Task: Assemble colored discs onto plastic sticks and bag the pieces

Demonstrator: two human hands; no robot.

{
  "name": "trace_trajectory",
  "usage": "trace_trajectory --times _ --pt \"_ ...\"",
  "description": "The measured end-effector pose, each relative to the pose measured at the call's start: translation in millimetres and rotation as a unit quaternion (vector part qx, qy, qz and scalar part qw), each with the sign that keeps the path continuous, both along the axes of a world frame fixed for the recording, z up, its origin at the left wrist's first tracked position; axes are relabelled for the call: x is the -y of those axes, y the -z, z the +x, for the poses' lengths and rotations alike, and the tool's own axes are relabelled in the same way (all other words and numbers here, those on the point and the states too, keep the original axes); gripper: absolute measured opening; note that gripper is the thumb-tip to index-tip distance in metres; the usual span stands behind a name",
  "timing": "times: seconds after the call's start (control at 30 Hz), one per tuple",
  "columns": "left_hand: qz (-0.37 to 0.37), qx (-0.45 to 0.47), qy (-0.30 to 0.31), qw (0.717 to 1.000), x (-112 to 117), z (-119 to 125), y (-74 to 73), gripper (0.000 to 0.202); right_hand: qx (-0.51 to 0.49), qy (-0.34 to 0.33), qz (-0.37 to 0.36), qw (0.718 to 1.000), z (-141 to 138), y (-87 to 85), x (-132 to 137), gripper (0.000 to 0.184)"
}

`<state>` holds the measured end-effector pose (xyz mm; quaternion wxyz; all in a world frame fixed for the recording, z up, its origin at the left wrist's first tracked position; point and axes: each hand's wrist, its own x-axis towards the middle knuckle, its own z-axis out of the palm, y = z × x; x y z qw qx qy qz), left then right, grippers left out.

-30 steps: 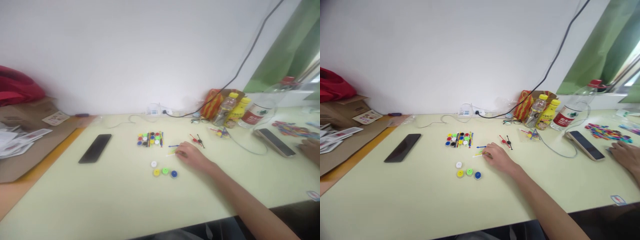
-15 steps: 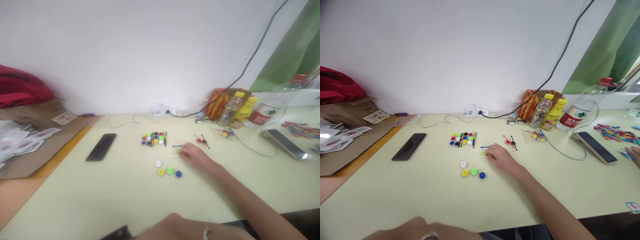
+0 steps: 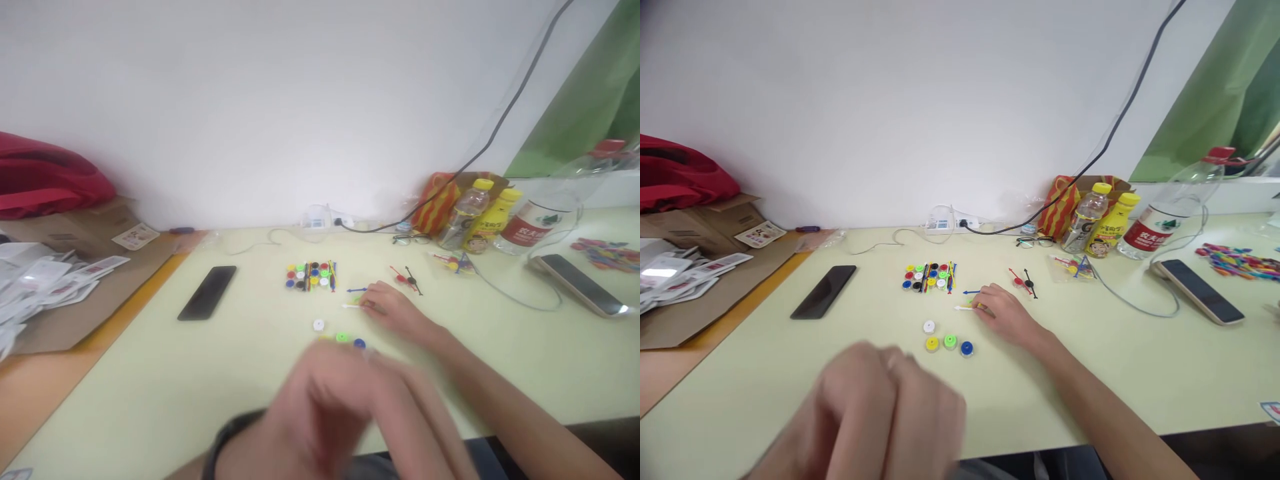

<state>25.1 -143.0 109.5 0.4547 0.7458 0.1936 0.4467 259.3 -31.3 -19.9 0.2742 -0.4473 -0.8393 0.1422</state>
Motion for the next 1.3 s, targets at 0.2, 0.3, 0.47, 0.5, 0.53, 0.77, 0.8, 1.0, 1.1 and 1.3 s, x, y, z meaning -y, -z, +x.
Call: trace_trajectory --times 0.2,0.3,0.47,0.5,0.53,0.77,0.8,1.0,1.1,1.3 --pt "0.055 -0.244 -0.078 0.965 -105 -25 -3.0 0.026 0.0 0.0 0.019 1.0 -1 -10.1 6 0.015" --pt "0.1 -0.374 -0.158 0.908 -136 -42 38.0 0.032 -0.009 0.013 -0.021 1.0 -1 -12.0 7 0.015" --pt "0.042 -0.415 -0.031 0.909 -150 -63 83.3 0.025 -0.022 0.035 -0.061 0.997 -2 -15.6 9 0.015" --pt "0.034 -0.41 -0.011 0.911 -150 -64 87.2 0.023 -0.029 0.041 -0.065 0.997 -2 -16.3 10 0.015" --pt "0.028 -0.401 -0.006 0.916 -150 -64 90.2 0.021 -0.038 0.046 -0.07 0.996 -2 -16.8 10 0.014" --pt "-0.032 -0.268 -0.058 0.961 -147 -41 107.8 0.025 -0.121 0.042 -0.085 0.988 -3 -12.8 8 0.006" --pt "-0.057 -0.24 -0.056 0.967 -146 -37 110.4 0.027 -0.122 0.039 -0.083 0.988 -4 -11.7 8 0.007" --pt "-0.163 -0.157 -0.047 0.973 -140 -28 120.8 0.032 -0.146 0.055 -0.032 0.987 -10 -8.8 6 0.016" --pt "-0.177 -0.14 -0.046 0.973 -141 -29 122.2 0.035 -0.184 0.061 -0.014 0.981 -12 -12.8 6 0.021" --pt "-0.171 -0.12 -0.025 0.978 -140 -30 116.9 0.036 -0.26 0.007 -0.089 0.962 -27 -21.1 17 0.017"
